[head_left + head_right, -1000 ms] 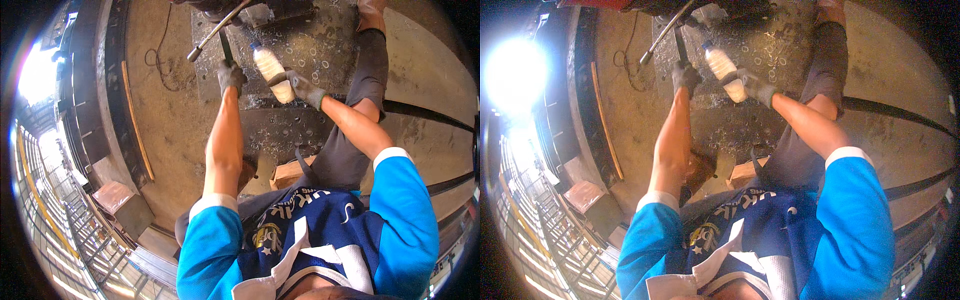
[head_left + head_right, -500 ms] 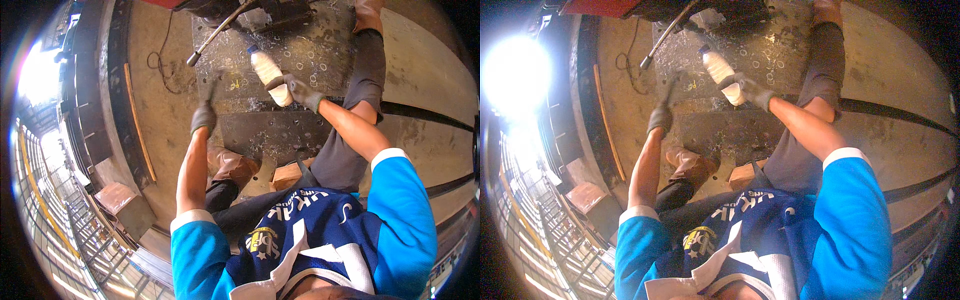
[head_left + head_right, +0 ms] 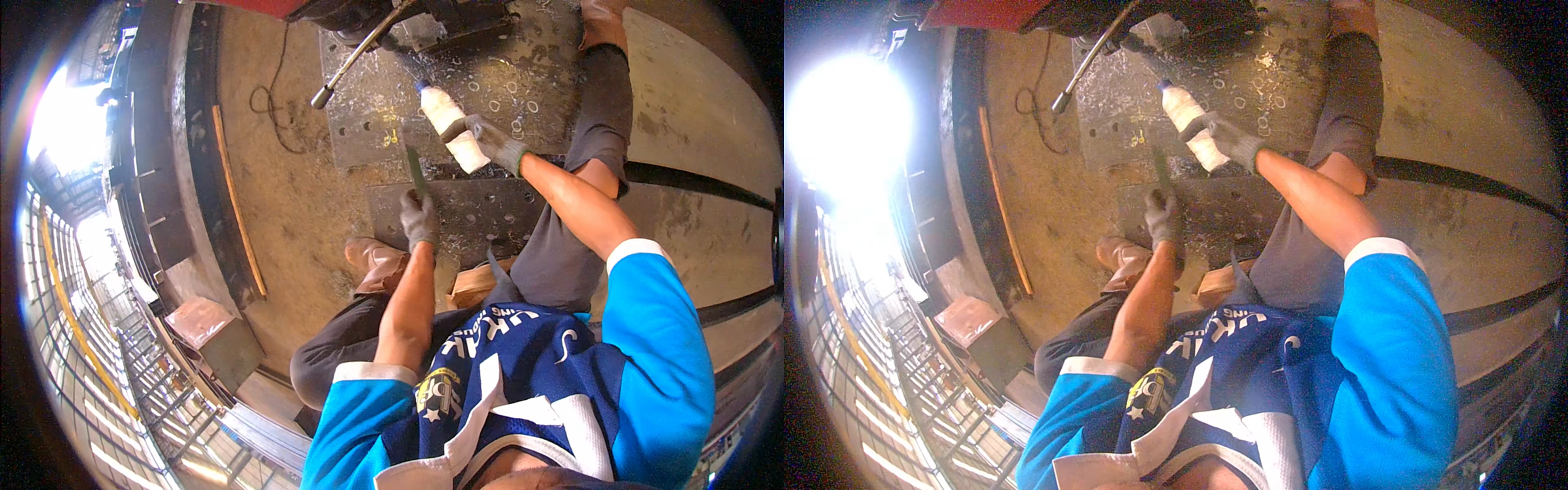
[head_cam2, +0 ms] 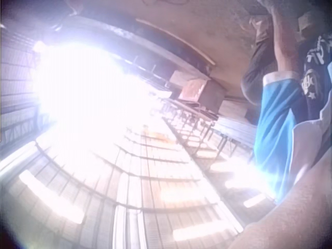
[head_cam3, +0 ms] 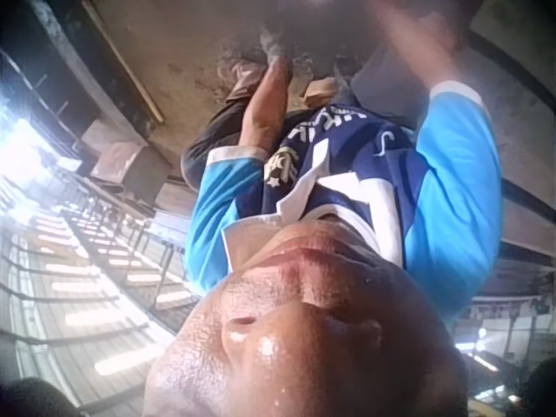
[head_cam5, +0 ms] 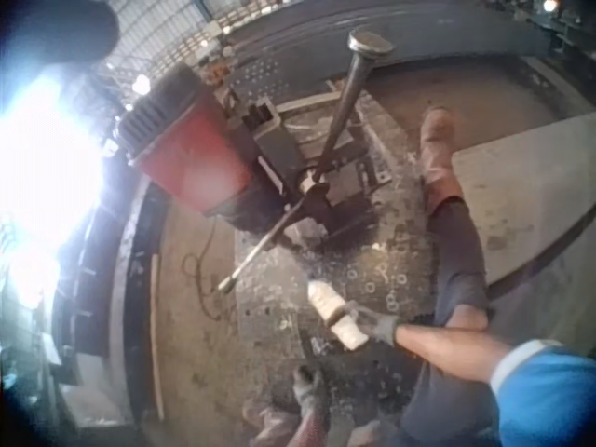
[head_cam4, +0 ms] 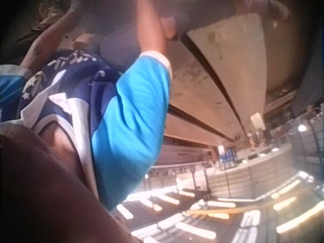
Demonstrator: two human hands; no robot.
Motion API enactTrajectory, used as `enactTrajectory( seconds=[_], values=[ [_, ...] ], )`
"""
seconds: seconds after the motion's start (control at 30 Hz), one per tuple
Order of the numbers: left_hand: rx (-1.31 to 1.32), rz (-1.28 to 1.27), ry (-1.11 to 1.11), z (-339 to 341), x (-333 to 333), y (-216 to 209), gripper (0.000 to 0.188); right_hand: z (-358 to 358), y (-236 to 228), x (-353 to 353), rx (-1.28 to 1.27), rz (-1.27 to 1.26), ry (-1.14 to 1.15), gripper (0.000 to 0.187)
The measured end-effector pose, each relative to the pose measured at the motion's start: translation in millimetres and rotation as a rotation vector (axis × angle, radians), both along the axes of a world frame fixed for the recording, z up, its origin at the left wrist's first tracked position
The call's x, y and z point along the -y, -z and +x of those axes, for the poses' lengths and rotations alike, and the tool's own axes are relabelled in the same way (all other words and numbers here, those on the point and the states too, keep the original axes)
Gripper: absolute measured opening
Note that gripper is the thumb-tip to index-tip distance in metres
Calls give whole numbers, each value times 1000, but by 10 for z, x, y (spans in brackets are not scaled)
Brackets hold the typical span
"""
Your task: The person sits at a drill press and drills holes into a metal plate. They repeatedly position the plate, lower the drill to cut holes, and apply liquid from a bottle to the work area between drilling cycles.
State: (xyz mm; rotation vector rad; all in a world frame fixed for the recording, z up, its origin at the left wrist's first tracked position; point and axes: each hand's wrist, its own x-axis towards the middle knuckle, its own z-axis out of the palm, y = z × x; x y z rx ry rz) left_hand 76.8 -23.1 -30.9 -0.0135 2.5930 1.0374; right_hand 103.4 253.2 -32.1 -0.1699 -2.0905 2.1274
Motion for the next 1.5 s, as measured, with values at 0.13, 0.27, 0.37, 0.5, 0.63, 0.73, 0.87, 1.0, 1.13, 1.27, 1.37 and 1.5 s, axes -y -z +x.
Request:
enactTrajectory(
  seconds=[0.13, 0.27, 0.37, 0.5, 0.63, 0.73, 0.87, 1.0, 1.13, 1.27, 1.37, 1.5],
  values=[
    [186, -280, 119, 76, -110, -273, 41, -111, 376, 22, 17, 121, 74, 49],
    [117, -683, 379, -222, -164, -529, 48, -87, 511, -34, 73, -147, -71, 46],
    [-18, -615, 185, -581, -295, -786, 80, -115, 477, -38, 136, -78, -54, 49],
    [-521, -285, 110, -1262, -597, -1324, 96, -191, 387, 29, -104, -52, 86, 48],
    [-784, -233, 358, -1954, -897, -1840, 85, -160, 183, -20, 139, -95, 7, 44],
    [-670, -310, 593, -2267, -1021, -1989, 72, -165, -72, -43, 76, -42, 16, 38],
    [-433, -462, 597, -2390, -1089, -1905, 58, -168, -287, -60, 280, -92, 4, 37],
    [-316, -459, 579, -2349, -1124, -1791, 44, -171, -51, -67, 218, 102, 5, 39],
    [-136, -381, 477, -2271, -1199, -1727, 35, -189, 461, 29, 29, 209, 159, 36],
    [-146, -440, 492, -2261, -1220, -1682, 39, -268, 717, 73, 156, 106, 194, 36],
    [-113, -410, 527, -2313, -1191, -1655, 41, -271, 681, 51, 149, -178, 38, 38],
    [-67, -486, 542, -2373, -1189, -1618, 45, -271, 592, 18, -18, 156, 84, 27]
  ],
)
